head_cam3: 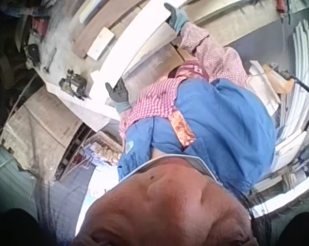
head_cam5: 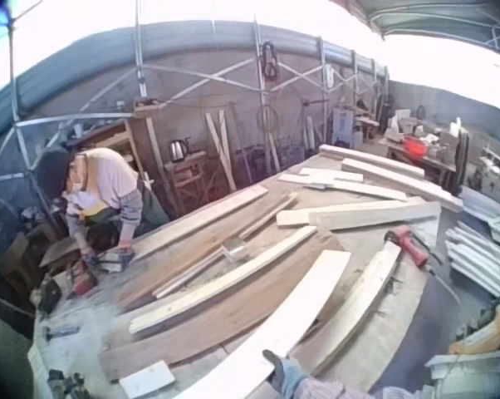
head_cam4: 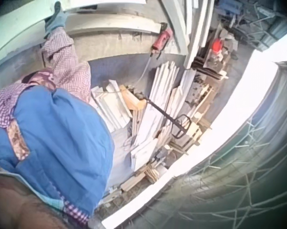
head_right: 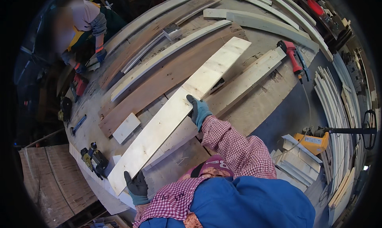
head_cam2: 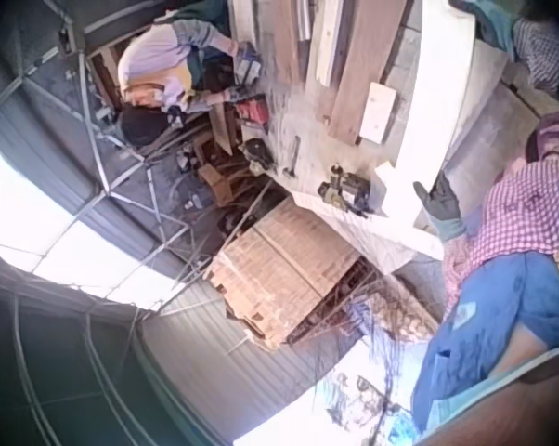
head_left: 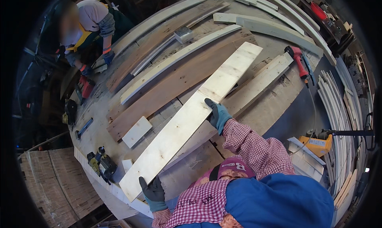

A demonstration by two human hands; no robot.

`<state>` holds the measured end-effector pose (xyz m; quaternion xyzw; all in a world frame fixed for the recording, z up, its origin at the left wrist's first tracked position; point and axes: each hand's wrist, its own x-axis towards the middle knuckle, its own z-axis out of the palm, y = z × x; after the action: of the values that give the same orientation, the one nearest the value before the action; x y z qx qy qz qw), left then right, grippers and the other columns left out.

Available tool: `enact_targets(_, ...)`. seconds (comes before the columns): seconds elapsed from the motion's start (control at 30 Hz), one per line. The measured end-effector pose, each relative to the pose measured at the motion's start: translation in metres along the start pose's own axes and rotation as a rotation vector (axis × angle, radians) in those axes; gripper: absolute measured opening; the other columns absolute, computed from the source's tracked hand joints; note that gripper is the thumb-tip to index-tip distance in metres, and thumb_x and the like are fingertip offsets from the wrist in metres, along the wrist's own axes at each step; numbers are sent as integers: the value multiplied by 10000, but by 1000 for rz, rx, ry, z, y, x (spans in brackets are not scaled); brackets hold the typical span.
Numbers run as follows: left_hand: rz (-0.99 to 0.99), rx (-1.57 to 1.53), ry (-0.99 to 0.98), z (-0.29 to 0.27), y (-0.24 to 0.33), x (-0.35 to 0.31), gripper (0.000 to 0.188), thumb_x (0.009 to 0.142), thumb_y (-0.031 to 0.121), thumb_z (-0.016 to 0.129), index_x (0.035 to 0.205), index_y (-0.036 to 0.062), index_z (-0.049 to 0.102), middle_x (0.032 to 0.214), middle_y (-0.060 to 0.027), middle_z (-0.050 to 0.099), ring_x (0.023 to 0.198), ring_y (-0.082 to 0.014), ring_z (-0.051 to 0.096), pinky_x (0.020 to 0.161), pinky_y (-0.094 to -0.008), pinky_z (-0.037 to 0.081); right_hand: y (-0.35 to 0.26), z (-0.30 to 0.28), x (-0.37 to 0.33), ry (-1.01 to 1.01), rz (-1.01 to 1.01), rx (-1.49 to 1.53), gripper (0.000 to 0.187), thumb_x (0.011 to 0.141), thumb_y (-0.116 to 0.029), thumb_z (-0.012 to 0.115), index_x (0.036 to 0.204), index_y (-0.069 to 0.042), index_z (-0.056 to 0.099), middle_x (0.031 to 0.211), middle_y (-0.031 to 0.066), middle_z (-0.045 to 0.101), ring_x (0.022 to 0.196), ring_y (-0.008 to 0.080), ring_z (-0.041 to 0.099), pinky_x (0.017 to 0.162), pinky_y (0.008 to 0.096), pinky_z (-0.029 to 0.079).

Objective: The person aligns wooden planks on a workbench and uses a red nail gun to fasten them together. They repeatedly pick up planks, position them, and drive nails to secure the assembly. A second person is visible working nearby.

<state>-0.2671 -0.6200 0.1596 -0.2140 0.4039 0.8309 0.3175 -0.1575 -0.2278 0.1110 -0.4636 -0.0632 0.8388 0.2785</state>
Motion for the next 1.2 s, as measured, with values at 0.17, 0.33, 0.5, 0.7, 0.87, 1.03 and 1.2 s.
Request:
enact_targets(0.17, -60, 6, -102, -22, -2, 9, 465, 955, 324, 580, 1319, 43, 507, 1304, -127, 584, 1138, -260, 606, 930, -398, 539, 1, -30, -19, -46, -14, 35, 460, 853, -89, 700, 1223, 15, 448, 1069, 181, 635, 860, 303, 689, 744, 450, 613)
enact_targets(0.33, -34, 31, -98, -44, -16, 8, 427, 949, 335, 592, 1266, 52, 550, 1239, -86, 634, 1103, -202, 623, 928, -351, 529, 4, -77, -49, -78, 69, 33, 416, 884, -155, 688, 1217, 9, 500, 1097, 151, 647, 944, 285, 673, 849, 428, 576)
enact_targets(0.5, -140, -105, -39, -66, -43, 23, 402, 940, 354, 605, 1218, 65, 588, 1195, -71, 658, 1064, -182, 636, 906, -324, 535, 22, -133, -37, -52, 179, 109, 371, 906, -177, 664, 1204, 5, 539, 1117, 134, 655, 972, 276, 667, 898, 410, 550)
enact_targets(0.7, -142, -83, -137, -96, -54, 42, 422, 939, 359, 605, 1223, 48, 581, 1158, -69, 672, 993, -161, 643, 847, -292, 532, 34, -147, -28, -33, 177, 114, 383, 915, -182, 649, 1227, 5, 530, 1149, 147, 648, 1024, 284, 652, 930, 424, 533)
enact_targets(0.87, -132, -111, -8, -69, -65, 40, 404, 948, 318, 601, 1236, 37, 570, 1177, -87, 663, 1024, -194, 636, 848, -309, 529, 26, -151, -14, -93, 210, 142, 351, 907, -178, 658, 1193, -5, 551, 1113, 142, 665, 982, 281, 668, 891, 424, 554)
enact_targets(1.03, -269, -177, -46, -116, -78, 63, 358, 966, 254, 570, 1249, 36, 556, 1203, -104, 648, 1072, -257, 620, 880, -372, 533, 27, -154, 3, 84, 209, -52, 374, 880, -235, 701, 1181, -50, 578, 1122, 105, 667, 1007, 254, 653, 933, 423, 528)
enact_targets(1.2, -281, -143, -98, -125, -89, 74, 331, 964, 284, 574, 1216, 70, 573, 1200, -86, 645, 1095, -227, 613, 908, -375, 535, 21, -163, 7, 158, 215, -300, 455, 858, -318, 727, 1180, -57, 538, 1056, 91, 685, 917, 244, 686, 799, 396, 580)
